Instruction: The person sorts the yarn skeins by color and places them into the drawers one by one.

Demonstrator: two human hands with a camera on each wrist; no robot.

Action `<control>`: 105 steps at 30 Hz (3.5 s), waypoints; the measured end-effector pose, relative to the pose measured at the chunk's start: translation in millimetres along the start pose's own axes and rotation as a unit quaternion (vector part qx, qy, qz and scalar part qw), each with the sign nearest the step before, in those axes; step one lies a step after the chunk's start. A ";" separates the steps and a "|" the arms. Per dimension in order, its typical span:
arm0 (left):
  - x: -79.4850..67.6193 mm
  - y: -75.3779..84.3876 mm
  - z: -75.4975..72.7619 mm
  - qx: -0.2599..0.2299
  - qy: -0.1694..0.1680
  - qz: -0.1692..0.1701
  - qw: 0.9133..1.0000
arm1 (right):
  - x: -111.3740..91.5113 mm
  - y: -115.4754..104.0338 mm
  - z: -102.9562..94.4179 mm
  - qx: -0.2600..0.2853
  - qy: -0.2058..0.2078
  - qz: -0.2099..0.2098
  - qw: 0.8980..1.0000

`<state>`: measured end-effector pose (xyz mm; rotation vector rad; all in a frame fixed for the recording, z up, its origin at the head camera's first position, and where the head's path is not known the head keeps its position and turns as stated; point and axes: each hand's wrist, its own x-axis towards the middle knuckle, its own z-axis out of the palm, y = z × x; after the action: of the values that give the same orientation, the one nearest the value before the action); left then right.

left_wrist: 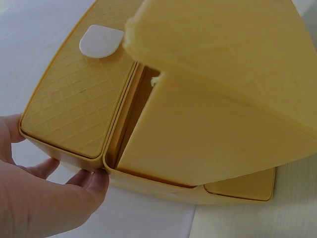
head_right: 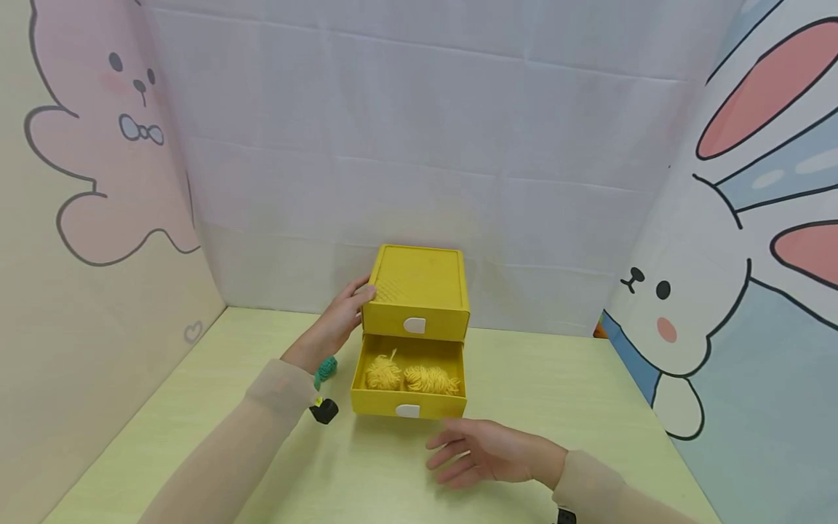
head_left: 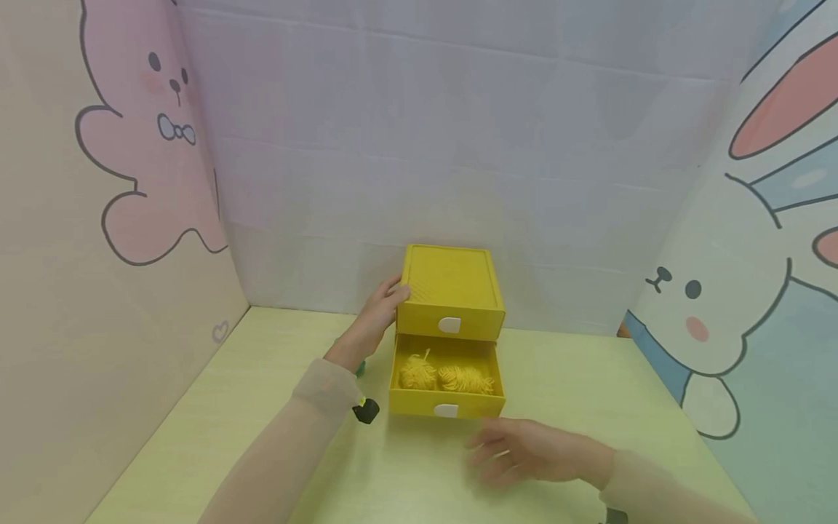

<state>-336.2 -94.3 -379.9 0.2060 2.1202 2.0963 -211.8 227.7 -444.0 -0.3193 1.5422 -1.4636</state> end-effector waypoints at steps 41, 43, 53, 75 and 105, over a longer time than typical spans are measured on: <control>-2.2 0.0 -0.5 0.008 -0.007 0.002 1.000 | 73.5 -4.7 38.8 0.156 0.140 -0.134 0.968; -2.1 0.0 -0.3 0.007 -0.006 0.002 1.000 | 77.2 -6.8 36.1 0.159 0.143 -0.134 0.968; -0.8 -0.4 -0.4 0.001 -0.004 -0.004 1.000 | 93.5 -14.6 17.6 0.146 0.158 -0.154 0.964; 2.3 -0.4 2.1 -0.011 0.008 -0.002 1.000 | 118.7 -31.9 -8.5 0.123 0.188 -0.163 0.961; 2.6 3.1 0.5 -0.003 0.003 0.002 1.000 | 120.8 -39.9 -14.9 0.092 0.184 -0.154 0.966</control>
<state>-338.7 -93.3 -376.8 0.2043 2.1173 2.1087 -301.2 138.5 -465.0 -0.1883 1.6814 -1.9855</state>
